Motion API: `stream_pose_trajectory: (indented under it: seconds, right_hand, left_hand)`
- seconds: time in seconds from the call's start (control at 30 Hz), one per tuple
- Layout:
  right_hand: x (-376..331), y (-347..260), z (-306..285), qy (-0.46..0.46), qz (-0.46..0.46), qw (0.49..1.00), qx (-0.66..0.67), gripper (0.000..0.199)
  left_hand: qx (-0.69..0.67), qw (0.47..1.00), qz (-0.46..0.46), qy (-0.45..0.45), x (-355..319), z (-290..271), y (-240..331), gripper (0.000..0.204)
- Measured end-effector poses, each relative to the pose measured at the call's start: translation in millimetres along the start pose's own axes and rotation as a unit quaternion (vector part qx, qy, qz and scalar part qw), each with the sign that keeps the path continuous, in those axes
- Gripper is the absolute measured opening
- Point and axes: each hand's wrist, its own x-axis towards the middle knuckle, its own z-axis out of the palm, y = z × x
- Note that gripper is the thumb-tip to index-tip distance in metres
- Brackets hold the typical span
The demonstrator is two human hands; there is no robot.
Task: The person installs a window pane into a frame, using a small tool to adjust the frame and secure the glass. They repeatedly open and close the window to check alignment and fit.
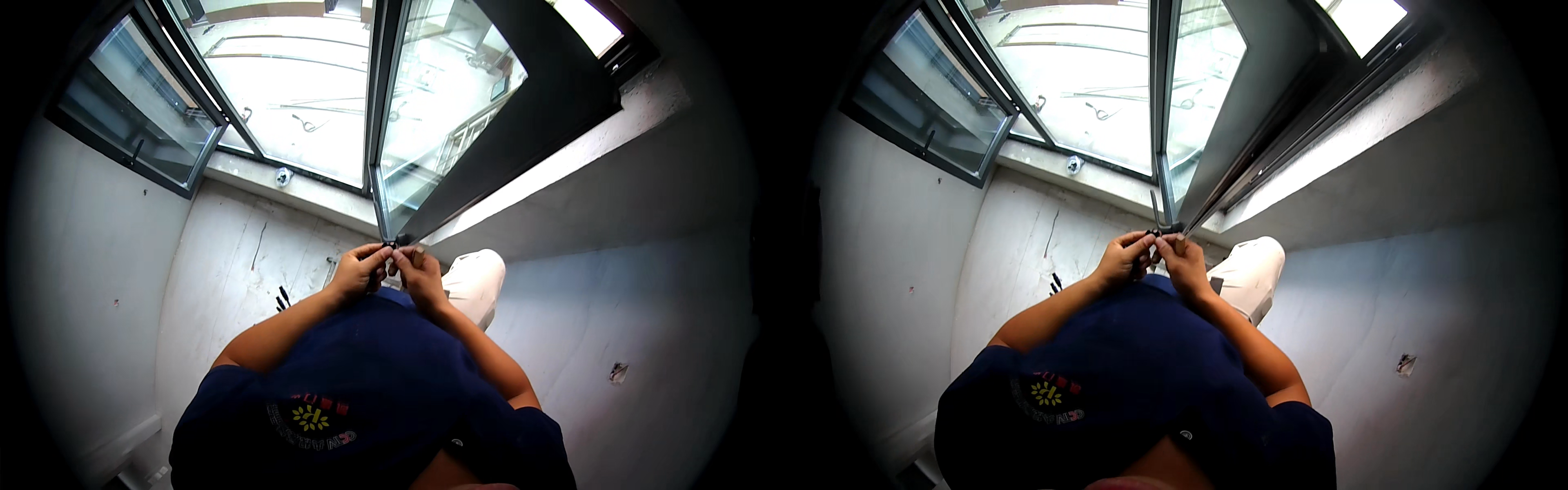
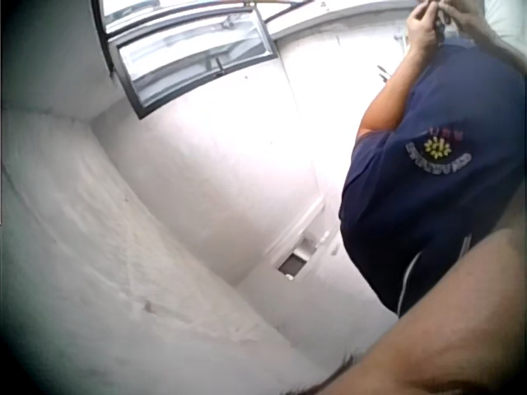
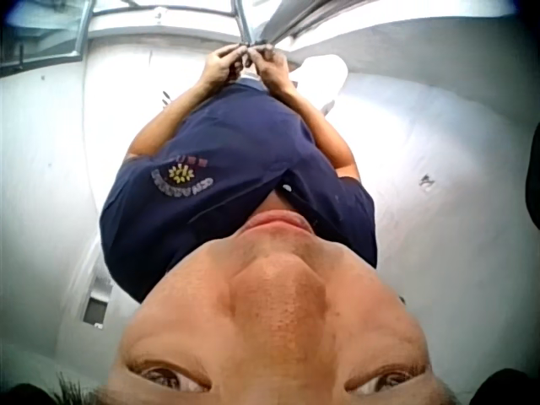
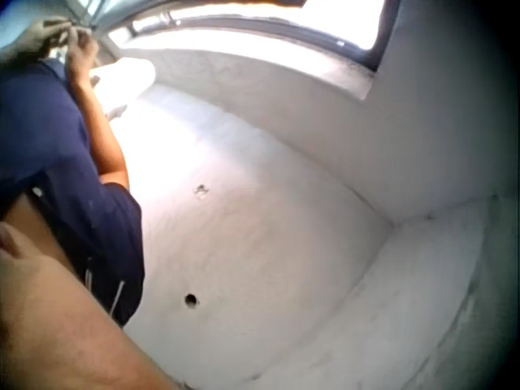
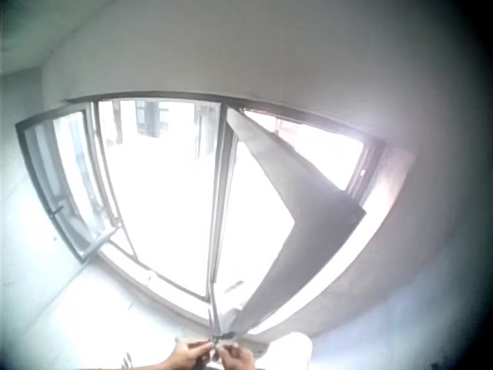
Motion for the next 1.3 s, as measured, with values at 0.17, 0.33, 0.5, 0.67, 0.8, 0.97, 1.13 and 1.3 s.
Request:
stream_pose_trajectory:
  seconds: [0.17, 0.33, 0.5, 0.67, 0.8, 0.97, 1.13, 1.3]
  right_hand:
    - [2.5, -1.2, 6.8, 0.030, -0.087, 0.992, -0.085, 0.011]
    - [-3.1, -7.2, 11.3, 0.072, -0.210, 0.943, -0.246, 0.021]
    - [0.0, -14.0, 6.1, 0.050, -0.332, 0.858, -0.390, 0.036]
    - [-1.8, -4.5, -3.2, 0.036, -0.338, 0.837, -0.429, 0.027]
    - [-5.7, -16.1, -3.5, 0.037, -0.336, 0.833, -0.439, 0.021]
    - [-9.4, -20.8, -11.2, 0.028, -0.325, 0.860, -0.393, 0.018]
    - [-13.6, -12.4, -23.6, 0.016, -0.319, 0.877, -0.359, 0.018]
    - [-18.6, -5.1, -30.5, 0.027, -0.297, 0.894, -0.335, 0.013]
  left_hand:
    - [-0.040, 0.999, -0.010, -0.024, 10.9, -10.5, -1.3, 0.016]
    - [-0.066, 0.997, -0.041, -0.025, 6.3, -11.8, 1.3, 0.017]
    - [-0.084, 0.990, -0.088, -0.075, 5.2, -17.7, 4.8, 0.018]
    - [-0.048, 0.989, -0.113, -0.078, 6.4, -24.4, -6.6, 0.020]
    - [-0.025, 0.991, -0.109, -0.070, 8.0, -23.5, -12.0, 0.023]
    - [-0.015, 0.991, -0.112, -0.072, 5.9, -17.1, -11.8, 0.025]
    - [0.026, 0.992, -0.099, -0.069, 1.9, -5.1, -10.2, 0.027]
    - [0.078, 0.993, -0.076, -0.037, -1.5, 0.2, -14.5, 0.027]
